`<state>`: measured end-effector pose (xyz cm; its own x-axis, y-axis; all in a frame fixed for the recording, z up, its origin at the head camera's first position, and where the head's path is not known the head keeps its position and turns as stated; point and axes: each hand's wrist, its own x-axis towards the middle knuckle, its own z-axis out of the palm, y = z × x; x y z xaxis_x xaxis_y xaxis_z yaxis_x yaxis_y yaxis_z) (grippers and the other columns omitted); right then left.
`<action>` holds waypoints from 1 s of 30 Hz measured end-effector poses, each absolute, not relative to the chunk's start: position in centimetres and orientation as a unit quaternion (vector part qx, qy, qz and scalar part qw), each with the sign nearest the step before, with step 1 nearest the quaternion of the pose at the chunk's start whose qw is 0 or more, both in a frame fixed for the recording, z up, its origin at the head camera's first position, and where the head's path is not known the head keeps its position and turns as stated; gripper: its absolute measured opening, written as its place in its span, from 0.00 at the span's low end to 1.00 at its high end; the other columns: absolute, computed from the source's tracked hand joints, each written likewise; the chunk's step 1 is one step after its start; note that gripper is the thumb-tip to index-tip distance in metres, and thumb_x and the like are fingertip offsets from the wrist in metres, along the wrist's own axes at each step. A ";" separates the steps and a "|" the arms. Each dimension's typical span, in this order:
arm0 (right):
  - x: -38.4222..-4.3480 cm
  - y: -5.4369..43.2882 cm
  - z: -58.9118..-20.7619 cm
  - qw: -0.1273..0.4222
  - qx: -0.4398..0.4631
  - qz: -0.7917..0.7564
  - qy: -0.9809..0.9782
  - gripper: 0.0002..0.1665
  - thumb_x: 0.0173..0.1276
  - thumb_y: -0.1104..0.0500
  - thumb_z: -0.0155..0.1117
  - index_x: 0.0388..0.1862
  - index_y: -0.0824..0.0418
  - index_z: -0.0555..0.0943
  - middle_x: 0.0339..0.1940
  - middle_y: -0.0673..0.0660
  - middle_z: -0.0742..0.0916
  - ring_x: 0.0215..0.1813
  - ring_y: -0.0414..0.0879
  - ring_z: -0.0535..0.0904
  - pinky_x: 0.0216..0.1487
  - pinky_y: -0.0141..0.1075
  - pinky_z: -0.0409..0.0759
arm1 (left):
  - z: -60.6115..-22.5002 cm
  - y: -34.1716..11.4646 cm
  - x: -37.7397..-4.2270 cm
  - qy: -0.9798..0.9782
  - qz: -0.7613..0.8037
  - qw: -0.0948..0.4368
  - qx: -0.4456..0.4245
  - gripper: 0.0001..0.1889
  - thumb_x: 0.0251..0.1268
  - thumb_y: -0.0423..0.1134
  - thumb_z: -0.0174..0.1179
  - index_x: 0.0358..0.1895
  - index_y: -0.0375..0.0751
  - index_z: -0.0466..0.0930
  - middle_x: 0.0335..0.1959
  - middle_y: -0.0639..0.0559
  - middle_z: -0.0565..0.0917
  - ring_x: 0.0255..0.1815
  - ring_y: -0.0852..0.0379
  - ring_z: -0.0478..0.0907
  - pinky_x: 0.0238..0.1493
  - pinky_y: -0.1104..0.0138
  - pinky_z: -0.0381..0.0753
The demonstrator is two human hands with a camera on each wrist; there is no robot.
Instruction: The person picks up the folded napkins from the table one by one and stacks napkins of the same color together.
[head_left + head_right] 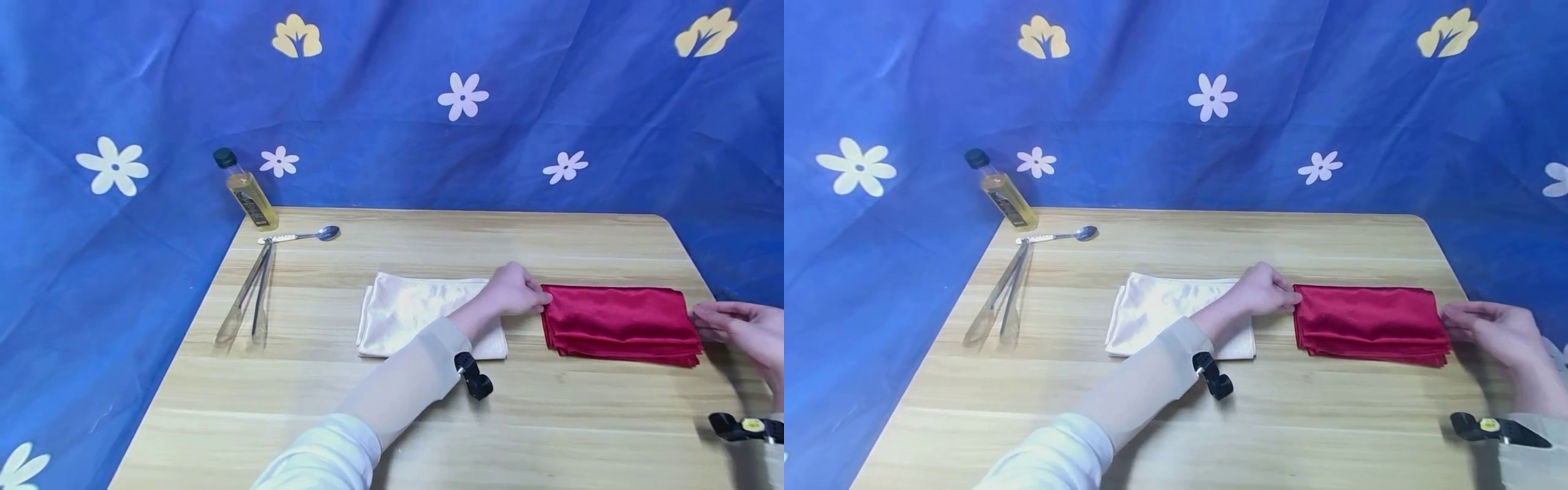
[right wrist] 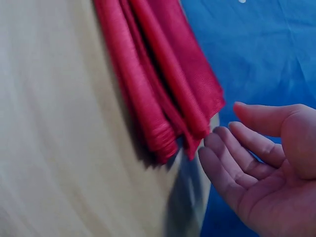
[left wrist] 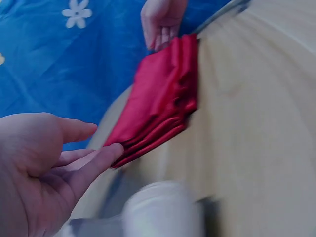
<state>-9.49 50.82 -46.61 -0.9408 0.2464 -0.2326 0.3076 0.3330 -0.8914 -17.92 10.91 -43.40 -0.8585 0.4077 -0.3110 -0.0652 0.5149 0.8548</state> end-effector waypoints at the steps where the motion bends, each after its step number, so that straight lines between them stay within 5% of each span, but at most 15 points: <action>1: -9.6 50.7 -46.4 0.016 0.172 -0.547 0.819 0.20 0.82 0.61 0.62 0.32 0.36 0.84 0.29 0.34 0.87 0.30 0.29 0.85 0.30 0.25 0.85 | -43.1 10.6 -18.4 0.838 0.481 0.238 0.103 0.07 0.69 0.41 0.74 0.40 0.41 0.91 0.25 0.55 0.89 0.30 0.59 0.88 0.34 0.74 0.83; 8: -10.8 49.6 -45.0 -0.055 0.126 -0.542 0.829 0.19 0.80 0.61 0.64 0.34 0.36 0.84 0.30 0.31 0.87 0.32 0.24 0.83 0.31 0.19 0.82 | -41.4 7.5 -21.3 0.813 0.538 0.178 0.131 0.13 0.69 0.37 0.74 0.52 0.37 0.88 0.30 0.57 0.89 0.36 0.57 0.89 0.36 0.72 0.86; 14: -12.2 47.2 -43.2 -0.088 0.129 -0.431 0.889 0.01 0.80 0.49 0.65 0.46 0.41 0.81 0.32 0.20 0.80 0.36 0.19 0.75 0.31 0.16 0.75 | -39.9 4.3 -23.1 0.810 0.557 0.100 0.155 0.12 0.70 0.36 0.72 0.54 0.38 0.88 0.40 0.55 0.90 0.39 0.62 0.86 0.41 0.73 0.87; 16: -12.5 46.2 -42.6 -0.106 0.127 -0.382 0.909 0.12 0.80 0.46 0.64 0.52 0.50 0.83 0.34 0.19 0.76 0.38 0.19 0.72 0.32 0.16 0.71 | -39.5 3.3 -23.5 0.817 0.549 0.075 0.160 0.13 0.71 0.36 0.72 0.55 0.39 0.88 0.44 0.54 0.90 0.41 0.62 0.87 0.44 0.73 0.86; 21: -13.0 43.5 -41.4 -0.142 0.113 -0.331 0.926 0.32 0.79 0.44 0.65 0.66 0.69 0.80 0.47 0.39 0.80 0.40 0.17 0.67 0.34 0.14 0.67 | -38.4 0.5 -24.0 0.837 0.521 0.029 0.162 0.19 0.72 0.40 0.71 0.62 0.40 0.84 0.56 0.50 0.88 0.53 0.57 0.87 0.54 0.72 0.84; 26: -13.6 40.7 -40.0 -0.176 0.085 -0.339 0.920 0.30 0.78 0.46 0.68 0.68 0.66 0.81 0.55 0.60 0.87 0.41 0.15 0.71 0.39 0.10 0.71 | -37.0 -2.6 -24.2 0.847 0.507 -0.012 0.158 0.25 0.73 0.43 0.71 0.68 0.41 0.80 0.62 0.49 0.85 0.61 0.51 0.83 0.63 0.64 0.83; 30: -13.9 38.2 -39.1 -0.179 0.076 -0.351 0.916 0.33 0.77 0.45 0.68 0.72 0.62 0.79 0.65 0.68 0.84 0.51 0.20 0.76 0.56 0.15 0.74 | -36.1 -4.9 -24.0 0.859 0.478 -0.066 0.169 0.28 0.73 0.46 0.71 0.71 0.41 0.77 0.65 0.47 0.84 0.65 0.50 0.81 0.64 0.61 0.82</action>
